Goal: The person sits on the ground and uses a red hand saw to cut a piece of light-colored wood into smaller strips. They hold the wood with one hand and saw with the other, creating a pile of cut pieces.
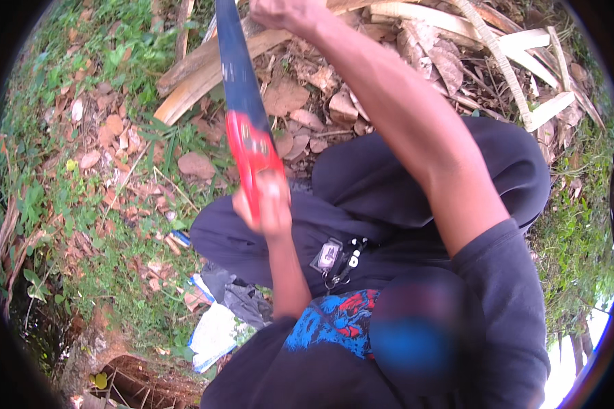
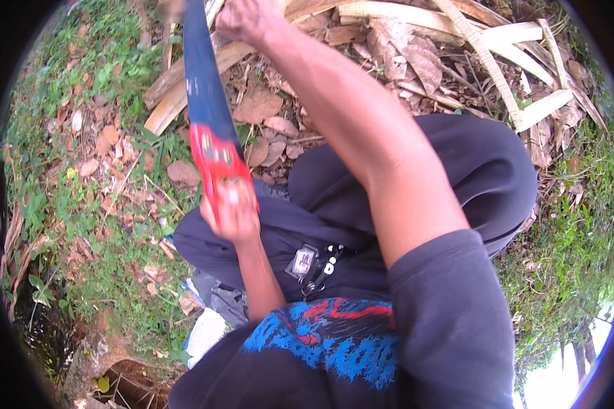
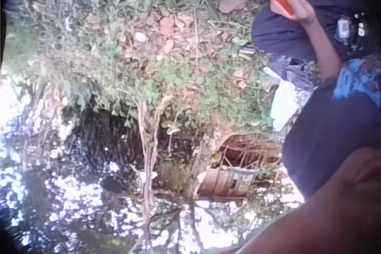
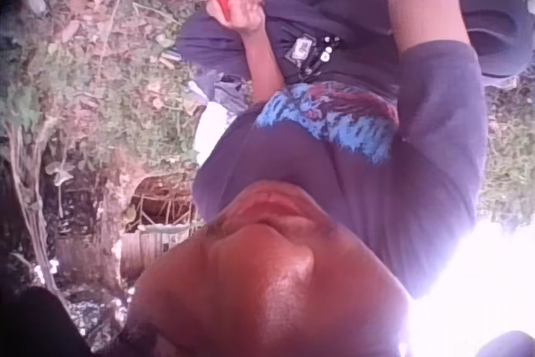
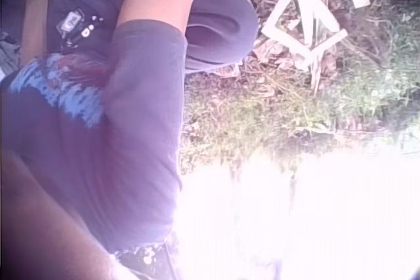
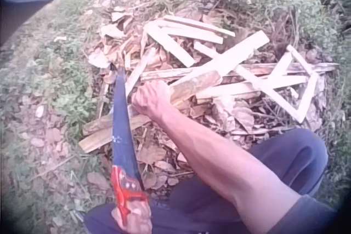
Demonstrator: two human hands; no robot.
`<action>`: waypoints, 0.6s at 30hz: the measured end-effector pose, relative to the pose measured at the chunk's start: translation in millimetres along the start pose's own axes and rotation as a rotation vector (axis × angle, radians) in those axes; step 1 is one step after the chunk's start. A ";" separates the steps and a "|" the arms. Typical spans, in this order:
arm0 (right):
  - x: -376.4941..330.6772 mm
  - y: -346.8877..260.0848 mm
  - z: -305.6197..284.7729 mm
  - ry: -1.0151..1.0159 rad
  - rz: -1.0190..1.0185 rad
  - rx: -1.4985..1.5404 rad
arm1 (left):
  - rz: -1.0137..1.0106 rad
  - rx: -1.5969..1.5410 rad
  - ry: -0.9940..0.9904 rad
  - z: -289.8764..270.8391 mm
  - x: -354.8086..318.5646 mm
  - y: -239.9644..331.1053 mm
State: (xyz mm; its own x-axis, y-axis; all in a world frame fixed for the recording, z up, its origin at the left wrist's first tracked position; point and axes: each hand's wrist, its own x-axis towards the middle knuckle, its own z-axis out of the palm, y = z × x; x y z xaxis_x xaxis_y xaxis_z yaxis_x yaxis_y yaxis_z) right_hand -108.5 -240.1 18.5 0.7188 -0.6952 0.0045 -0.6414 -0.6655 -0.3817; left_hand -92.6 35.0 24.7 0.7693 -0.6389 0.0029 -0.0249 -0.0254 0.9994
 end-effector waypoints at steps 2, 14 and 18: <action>-1.5 -2.6 -12.3 -0.047 0.107 0.060 | 0.002 -0.194 -0.116 7.1 11.1 7.4; -3.8 -9.1 -9.0 0.000 -0.025 0.107 | -0.059 -0.056 0.099 37.5 24.0 46.5; 3.8 -2.8 16.3 0.040 0.092 0.062 | -0.052 -0.133 0.060 15.2 -61.2 69.7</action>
State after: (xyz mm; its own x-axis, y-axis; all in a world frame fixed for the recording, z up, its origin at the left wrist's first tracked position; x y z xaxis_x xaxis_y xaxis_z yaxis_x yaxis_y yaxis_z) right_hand -99.6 -236.5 4.6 0.6457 -0.7636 0.0033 -0.6854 -0.5815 -0.4384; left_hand -151.1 60.7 93.6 0.8045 -0.5918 -0.0508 0.0975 0.0472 0.9941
